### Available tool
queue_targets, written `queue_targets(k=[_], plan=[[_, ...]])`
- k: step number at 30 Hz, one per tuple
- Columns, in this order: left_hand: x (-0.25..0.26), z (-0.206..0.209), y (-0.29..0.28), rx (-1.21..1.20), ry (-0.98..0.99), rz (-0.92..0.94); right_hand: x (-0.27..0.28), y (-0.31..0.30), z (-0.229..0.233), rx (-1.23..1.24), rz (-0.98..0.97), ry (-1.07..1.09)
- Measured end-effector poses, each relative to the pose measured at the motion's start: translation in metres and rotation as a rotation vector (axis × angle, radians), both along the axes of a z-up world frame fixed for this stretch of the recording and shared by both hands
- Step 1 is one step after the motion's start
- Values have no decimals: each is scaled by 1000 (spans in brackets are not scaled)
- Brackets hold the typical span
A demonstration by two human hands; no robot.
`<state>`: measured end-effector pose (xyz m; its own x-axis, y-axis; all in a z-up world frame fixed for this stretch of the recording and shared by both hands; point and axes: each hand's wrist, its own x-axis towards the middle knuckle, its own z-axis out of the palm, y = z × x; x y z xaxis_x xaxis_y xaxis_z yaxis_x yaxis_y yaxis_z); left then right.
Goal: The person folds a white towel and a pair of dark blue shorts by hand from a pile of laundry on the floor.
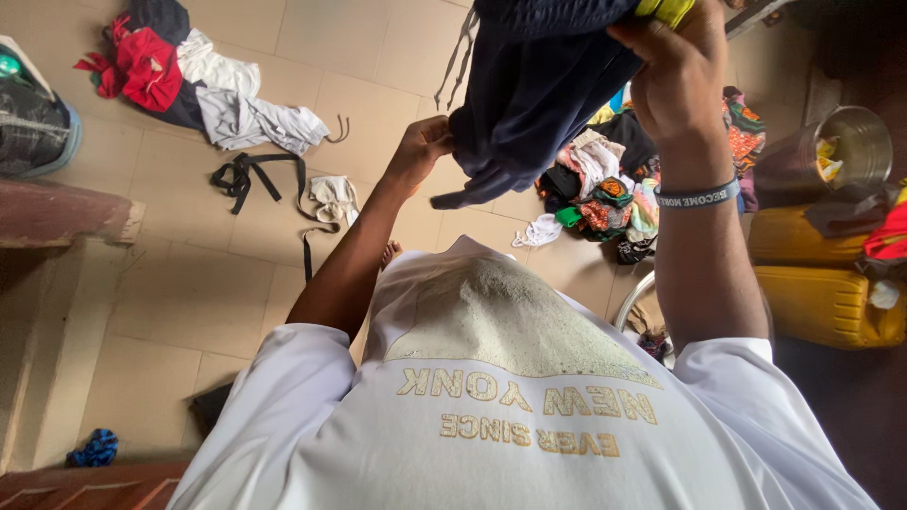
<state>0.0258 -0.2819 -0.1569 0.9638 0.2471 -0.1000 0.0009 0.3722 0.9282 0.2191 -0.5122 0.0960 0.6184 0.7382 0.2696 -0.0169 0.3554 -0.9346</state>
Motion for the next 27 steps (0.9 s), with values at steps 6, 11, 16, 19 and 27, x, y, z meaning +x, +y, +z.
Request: queue_targets(k=[6, 11, 16, 19, 27], plan=[[15, 56, -4, 260, -90, 63, 13, -27, 24, 87, -85, 42], [34, 100, -22, 941, -246, 390, -7, -47, 42, 71, -212, 67], [59, 115, -31, 577, 43, 0, -16, -72, 47, 158, -218, 92], [70, 117, -47, 256, -144, -177, -25, -92, 43, 172, -289, 142], [95, 69, -73, -128, -147, -333, -30, -164, 6, 164, -506, 192]])
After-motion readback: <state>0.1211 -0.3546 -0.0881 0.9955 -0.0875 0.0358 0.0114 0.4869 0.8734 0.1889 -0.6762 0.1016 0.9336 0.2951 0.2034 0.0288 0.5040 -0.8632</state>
